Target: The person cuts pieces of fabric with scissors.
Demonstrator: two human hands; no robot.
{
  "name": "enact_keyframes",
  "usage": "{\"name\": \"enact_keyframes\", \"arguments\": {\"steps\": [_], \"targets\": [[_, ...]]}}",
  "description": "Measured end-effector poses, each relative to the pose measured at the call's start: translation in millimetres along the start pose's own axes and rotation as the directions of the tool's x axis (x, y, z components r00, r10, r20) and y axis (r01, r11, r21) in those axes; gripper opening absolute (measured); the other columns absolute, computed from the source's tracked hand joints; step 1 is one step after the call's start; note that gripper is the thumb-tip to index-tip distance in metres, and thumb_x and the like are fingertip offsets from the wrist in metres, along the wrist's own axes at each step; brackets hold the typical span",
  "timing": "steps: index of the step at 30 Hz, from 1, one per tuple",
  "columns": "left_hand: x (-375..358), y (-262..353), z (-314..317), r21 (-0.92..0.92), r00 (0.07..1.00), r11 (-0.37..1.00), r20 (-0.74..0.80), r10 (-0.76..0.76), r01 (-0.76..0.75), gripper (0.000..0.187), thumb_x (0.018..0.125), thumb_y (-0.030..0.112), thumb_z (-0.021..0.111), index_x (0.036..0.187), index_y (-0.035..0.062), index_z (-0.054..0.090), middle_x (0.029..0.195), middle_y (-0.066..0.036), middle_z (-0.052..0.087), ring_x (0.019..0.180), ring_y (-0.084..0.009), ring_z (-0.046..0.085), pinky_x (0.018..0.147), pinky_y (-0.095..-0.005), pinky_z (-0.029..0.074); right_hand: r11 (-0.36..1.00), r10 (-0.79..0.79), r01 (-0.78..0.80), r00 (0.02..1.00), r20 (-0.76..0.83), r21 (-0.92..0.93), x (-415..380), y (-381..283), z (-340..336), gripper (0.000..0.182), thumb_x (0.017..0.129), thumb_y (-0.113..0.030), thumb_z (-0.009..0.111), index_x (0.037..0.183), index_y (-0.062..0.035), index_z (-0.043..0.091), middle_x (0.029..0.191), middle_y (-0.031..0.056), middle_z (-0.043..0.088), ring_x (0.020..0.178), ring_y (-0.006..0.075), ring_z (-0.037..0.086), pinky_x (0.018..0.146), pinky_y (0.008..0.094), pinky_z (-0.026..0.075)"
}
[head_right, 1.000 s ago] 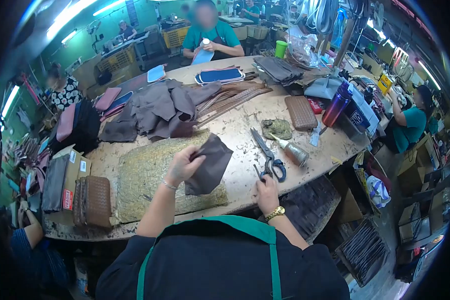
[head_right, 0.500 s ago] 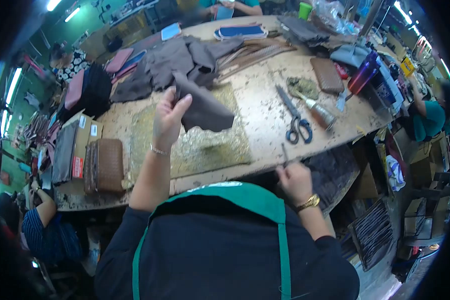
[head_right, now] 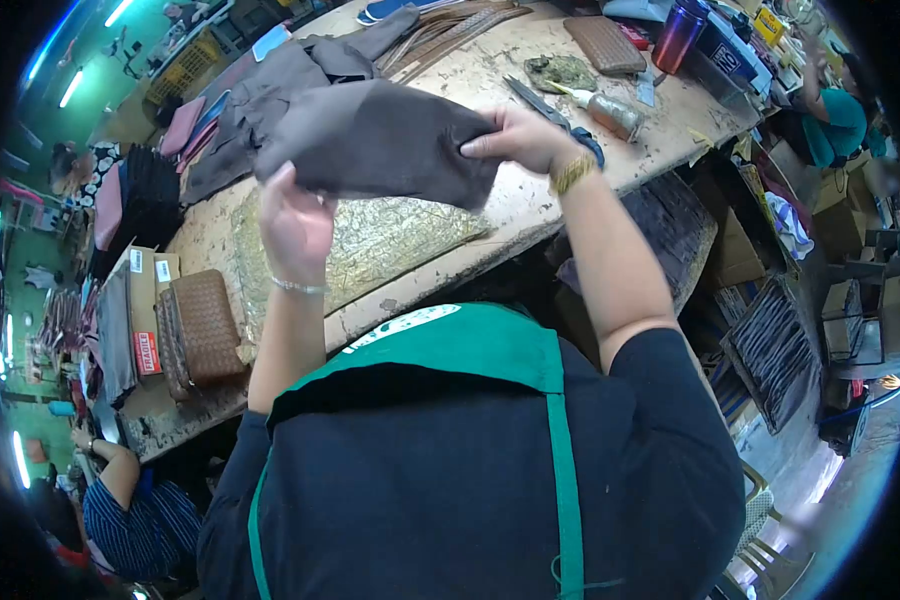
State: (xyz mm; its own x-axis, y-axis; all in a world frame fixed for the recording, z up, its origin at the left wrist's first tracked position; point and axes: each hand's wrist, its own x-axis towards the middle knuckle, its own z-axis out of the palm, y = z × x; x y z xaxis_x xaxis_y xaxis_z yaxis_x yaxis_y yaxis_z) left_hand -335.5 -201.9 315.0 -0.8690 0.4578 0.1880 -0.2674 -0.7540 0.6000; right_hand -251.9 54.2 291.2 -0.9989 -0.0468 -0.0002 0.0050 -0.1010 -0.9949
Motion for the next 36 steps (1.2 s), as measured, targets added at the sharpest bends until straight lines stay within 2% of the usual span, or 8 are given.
{"name": "enact_keyframes", "arguments": {"steps": [4,6,9,11,21,27,32,36], "targets": [[-37,-27,-55,0.303,0.920,0.903,-0.339,-0.197,0.305,0.040,0.074,0.011,0.058,0.107,0.0171,0.037,0.097,-0.002,0.049,0.087,-0.0158,0.050,0.073,-0.0344,0.040,0.560,0.401,-0.316,0.912,-0.084,-0.766,57,-25,-35,0.040,0.065,-0.012,0.069,0.101,-0.0016,0.057,0.091,0.0093,0.061,0.081,0.0153,0.058,0.074,0.0252,0.045],[-40,-37,-78,0.389,0.807,0.767,-0.526,-0.270,0.510,0.057,0.073,0.010,0.062,0.121,0.0158,0.031,0.109,-0.007,0.048,0.092,-0.0183,0.050,0.074,-0.0346,0.039,0.377,0.142,-0.196,0.978,-0.153,-0.905,81,1,-48,0.049,0.062,-0.017,0.071,0.106,-0.0050,0.054,0.097,0.0163,0.058,0.093,0.0246,0.055,0.082,0.0311,0.043],[-40,-35,-79,0.725,0.917,0.586,-0.390,-0.086,0.363,0.060,0.074,0.012,0.062,0.126,0.0120,0.030,0.113,-0.011,0.047,0.098,-0.0213,0.049,0.079,-0.0368,0.039,0.255,-0.336,-0.156,0.911,-0.239,-0.954,85,25,-63,0.056,0.065,-0.023,0.069,0.114,-0.0073,0.047,0.105,0.0174,0.053,0.097,0.0313,0.051,0.085,0.0356,0.041],[-32,-36,-80,0.955,0.914,-0.166,0.287,0.288,-0.247,0.049,0.074,0.015,0.063,0.118,0.0058,0.043,0.111,-0.015,0.050,0.101,-0.0255,0.049,0.083,-0.0377,0.039,0.341,-0.360,-0.201,0.875,-0.325,-0.919,54,19,-71,0.045,0.067,-0.025,0.066,0.105,-0.0051,0.052,0.100,0.0173,0.054,0.092,0.0303,0.053,0.082,0.0358,0.042],[30,-157,0,0.752,0.848,-0.395,0.438,-0.298,-0.527,0.022,0.070,0.022,0.062,0.086,0.0069,0.059,0.092,-0.009,0.055,0.090,-0.0268,0.052,0.073,-0.0394,0.044,0.315,-0.421,-0.446,0.726,-0.544,-0.838,-64,77,-65,0.035,0.067,-0.032,0.066,0.074,0.0024,0.061,0.076,0.0185,0.057,0.079,0.0307,0.054,0.077,0.0366,0.042],[39,-178,-13,0.696,0.840,-0.472,0.432,-0.328,-0.542,0.010,0.072,0.016,0.055,0.078,0.0093,0.060,0.082,-0.006,0.054,0.081,-0.0235,0.054,0.065,-0.0385,0.045,0.236,0.010,-0.605,0.784,-0.621,-0.761,-45,45,-79,0.039,0.063,-0.029,0.068,0.084,0.0032,0.058,0.090,0.0231,0.056,0.091,0.0329,0.053,0.082,0.0375,0.040],[30,-174,-18,0.636,0.780,-0.459,0.558,-0.282,-0.621,0.004,0.070,0.012,0.056,0.074,0.0108,0.056,0.081,-0.002,0.056,0.079,-0.0203,0.055,0.063,-0.0356,0.045,0.191,-0.285,-0.533,0.773,-0.566,-0.824,-39,61,-88,0.037,0.060,-0.028,0.067,0.078,0.0041,0.059,0.082,0.0238,0.058,0.080,0.0339,0.056,0.076,0.0374,0.044],[23,-168,-11,0.636,0.750,-0.412,0.620,-0.231,-0.653,0.009,0.072,0.017,0.057,0.079,0.0119,0.056,0.084,-0.001,0.055,0.084,-0.0186,0.054,0.069,-0.0348,0.043,0.108,0.047,-0.610,0.792,-0.609,-0.785,-25,42,-97,0.027,0.064,-0.023,0.063,0.075,0.0010,0.059,0.073,0.0170,0.061,0.060,0.0292,0.058,0.059,0.0357,0.048]]}}
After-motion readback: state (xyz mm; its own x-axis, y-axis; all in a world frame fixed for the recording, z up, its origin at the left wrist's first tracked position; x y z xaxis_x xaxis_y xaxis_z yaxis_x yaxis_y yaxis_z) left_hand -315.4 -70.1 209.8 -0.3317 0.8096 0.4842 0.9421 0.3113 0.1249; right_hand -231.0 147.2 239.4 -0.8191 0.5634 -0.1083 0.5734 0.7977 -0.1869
